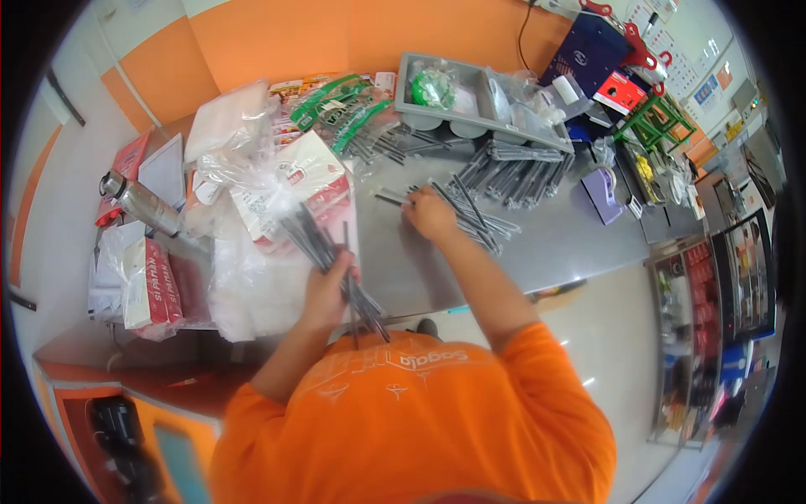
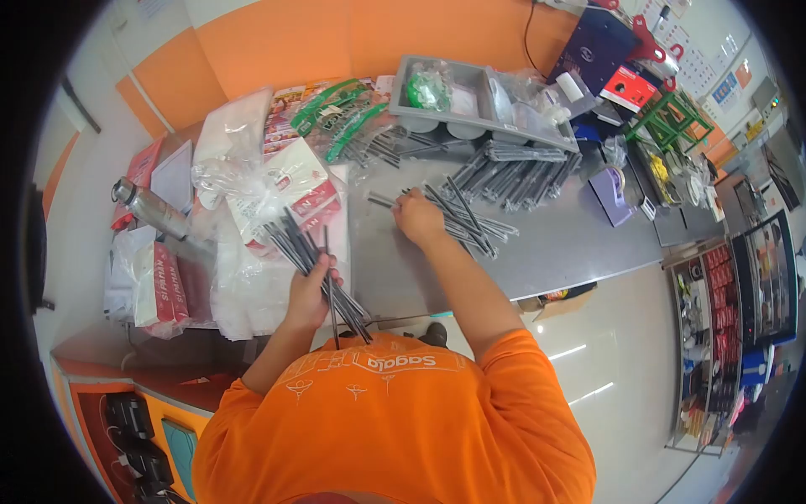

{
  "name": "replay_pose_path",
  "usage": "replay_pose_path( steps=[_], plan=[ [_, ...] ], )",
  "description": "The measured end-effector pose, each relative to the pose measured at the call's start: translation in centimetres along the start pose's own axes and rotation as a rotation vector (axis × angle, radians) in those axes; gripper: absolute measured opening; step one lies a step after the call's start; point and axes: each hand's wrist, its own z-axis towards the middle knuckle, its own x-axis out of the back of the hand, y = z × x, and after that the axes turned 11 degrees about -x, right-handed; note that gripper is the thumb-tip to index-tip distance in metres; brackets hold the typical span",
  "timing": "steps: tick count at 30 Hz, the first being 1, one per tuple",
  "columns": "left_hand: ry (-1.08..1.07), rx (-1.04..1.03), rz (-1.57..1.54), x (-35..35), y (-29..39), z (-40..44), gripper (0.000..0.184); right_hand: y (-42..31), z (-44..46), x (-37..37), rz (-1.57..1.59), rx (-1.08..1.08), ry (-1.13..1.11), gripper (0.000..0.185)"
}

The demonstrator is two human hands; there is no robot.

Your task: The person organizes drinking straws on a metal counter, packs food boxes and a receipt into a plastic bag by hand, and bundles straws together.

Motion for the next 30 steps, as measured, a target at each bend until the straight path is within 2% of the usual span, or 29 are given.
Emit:
replay_pose_path(
  steps=[1, 3, 5, 8, 9, 12, 13, 14, 15, 17, 19, 20, 21, 23, 24, 26, 27, 28, 29, 30],
  plan=[
    [0.009, -0.017, 0.0, -0.2, 0.0, -0.2, 0.022, -1.0, 0.5, -0.4, -0.121, 0.012, -0.08, 0.022],
    [-0.049, 0.077, -0.013, -0.3, 0.4, -0.6, 0.024, -1.2, 1.7, -3.1, -0.203, -0.004, -0.138, 0.022],
    [-0.032, 0.072, 0.011, -0.1, 1.2, -0.9, 0.022, -1.7, 2.5, -4.3, -0.288, -0.023, -0.199, 0.022],
    [0.139, 0.082, -0.02, -0.3, 2.9, -1.5, 0.019, -2.3, 3.3, -4.2, -0.365, 0.092, -0.156, 0.019],
    [0.15, 0.077, -0.027, 0.7, 2.8, -1.3, 0.019, -2.7, 3.9, -3.5, -0.261, 0.124, 0.046, 0.015],
    [-0.034, -0.035, 0.118, 2.5, 2.5, -0.7, 0.024, -4.0, 6.5, -0.3, -0.08, 0.207, 0.546, 0.013],
    [-0.026, -0.029, 0.107, 2.0, 2.8, -0.7, 0.024, -4.5, 7.9, 1.3, 0.077, 0.12, 0.512, 0.015],
    [-0.043, -0.157, 0.226, 1.4, 3.1, -0.6, 0.025, -5.2, 8.6, 3.0, 0.232, 0.027, 0.479, 0.018],
    [-0.064, -0.286, 0.346, 0.9, 3.5, -0.5, 0.026, -6.3, 8.0, 5.1, 0.224, 0.024, 0.477, 0.018],
    [-0.077, -0.263, 0.358, 0.3, 3.5, 0.3, 0.028, -8.8, 6.7, 9.8, 1.155, -0.105, 0.219, 0.023],
    [0.022, -0.242, 0.192, -0.4, 2.5, 1.1, 0.029, -11.1, 2.1, 10.8, 1.485, -0.105, -0.202, 0.025],
    [-0.028, -0.197, 0.052, -1.5, 2.6, 1.1, 0.03, -10.9, 0.2, 8.8, 1.378, 0.022, -0.288, 0.025],
    [-0.044, -0.186, 0.05, -1.6, 2.1, 1.3, 0.03, -10.7, -1.6, 6.7, 1.266, 0.143, -0.369, 0.025],
    [-0.16, -0.181, 0.167, -1.7, 0.4, 1.6, 0.037, -12.6, -5.9, 5.5, 1.071, 0.062, -0.276, 0.025],
    [-0.201, -0.11, 0.169, -1.5, -0.1, 1.4, 0.039, -12.3, -6.3, 5.3, 1.066, 0.051, -0.265, 0.025],
    [-0.202, -0.051, 0.113, -1.6, -0.9, 0.7, 0.039, -11.5, -6.7, 4.7, 0.557, 0.276, 0.03, 0.024],
    [-0.191, -0.005, 0.058, -1.6, -1.3, 0.3, 0.039, -10.9, -6.7, 4.5, 0.556, 0.262, 0.042, 0.024],
    [-0.171, 0.114, -0.051, -0.7, -2.0, 0.0, 0.032, -10.1, -6.5, 4.4, 0.53, 0.174, -0.065, 0.022],
    [-0.185, 0.122, -0.046, -0.2, -2.6, -0.2, 0.032, -9.6, -6.4, 4.4, 0.505, 0.086, -0.172, 0.022],
    [-0.261, 0.138, -0.023, -0.2, -2.8, -0.3, 0.03, -9.3, -6.3, 4.5, 0.505, 0.077, -0.16, 0.022]
  ],
)
